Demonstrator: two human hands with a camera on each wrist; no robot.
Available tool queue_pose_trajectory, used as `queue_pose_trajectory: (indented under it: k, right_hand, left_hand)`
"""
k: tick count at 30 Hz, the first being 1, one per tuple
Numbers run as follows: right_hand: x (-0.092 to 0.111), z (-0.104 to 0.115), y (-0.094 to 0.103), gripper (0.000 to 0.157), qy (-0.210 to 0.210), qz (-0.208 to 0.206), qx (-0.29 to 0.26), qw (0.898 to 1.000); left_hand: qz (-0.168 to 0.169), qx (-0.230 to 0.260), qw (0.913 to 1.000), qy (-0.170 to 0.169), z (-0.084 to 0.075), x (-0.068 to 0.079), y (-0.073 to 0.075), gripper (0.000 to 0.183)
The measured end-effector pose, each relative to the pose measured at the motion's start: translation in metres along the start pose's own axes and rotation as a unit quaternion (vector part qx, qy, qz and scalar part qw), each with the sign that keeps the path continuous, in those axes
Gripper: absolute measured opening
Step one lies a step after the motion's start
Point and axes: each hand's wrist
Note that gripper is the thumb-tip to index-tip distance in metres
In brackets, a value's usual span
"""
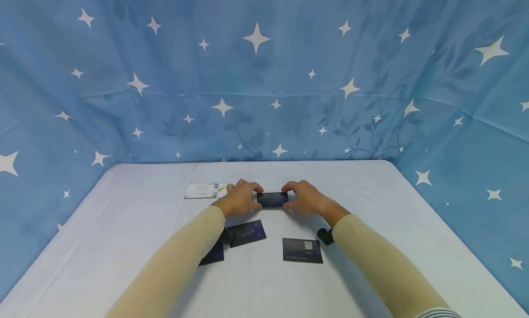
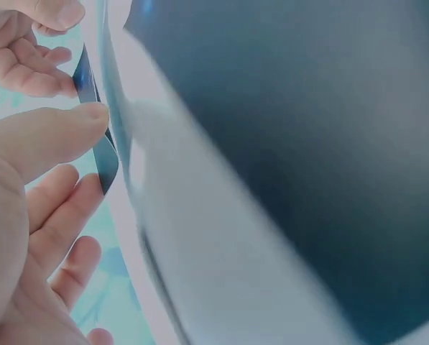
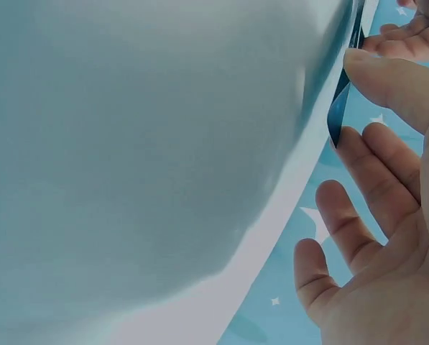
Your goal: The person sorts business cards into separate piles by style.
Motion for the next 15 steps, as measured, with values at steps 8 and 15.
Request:
queue_pose_trajectory:
  k: [8,15]
  right_hand:
    - [-0.025,0.004,0.005,0.05,-0.018,0.01,-0.012,1.0]
    - [-0.035,0.003,0.003,0.05,-0.041,0.014,-0.023,0.999]
  left_hand:
    - [-0.013,0.001,0.9994,0.033,0.001,-0.013,0.014,0.047]
    - [-0.012,-0.003,0.9988,0.048,0.002,-0.022,0.013,0.047]
Point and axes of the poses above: each hand's wrist, its own x-axis away from the middle knuckle, its own y-axis out of the back of the hand, z = x × y, and after that the axes turned 3 degrees about x, right-handed
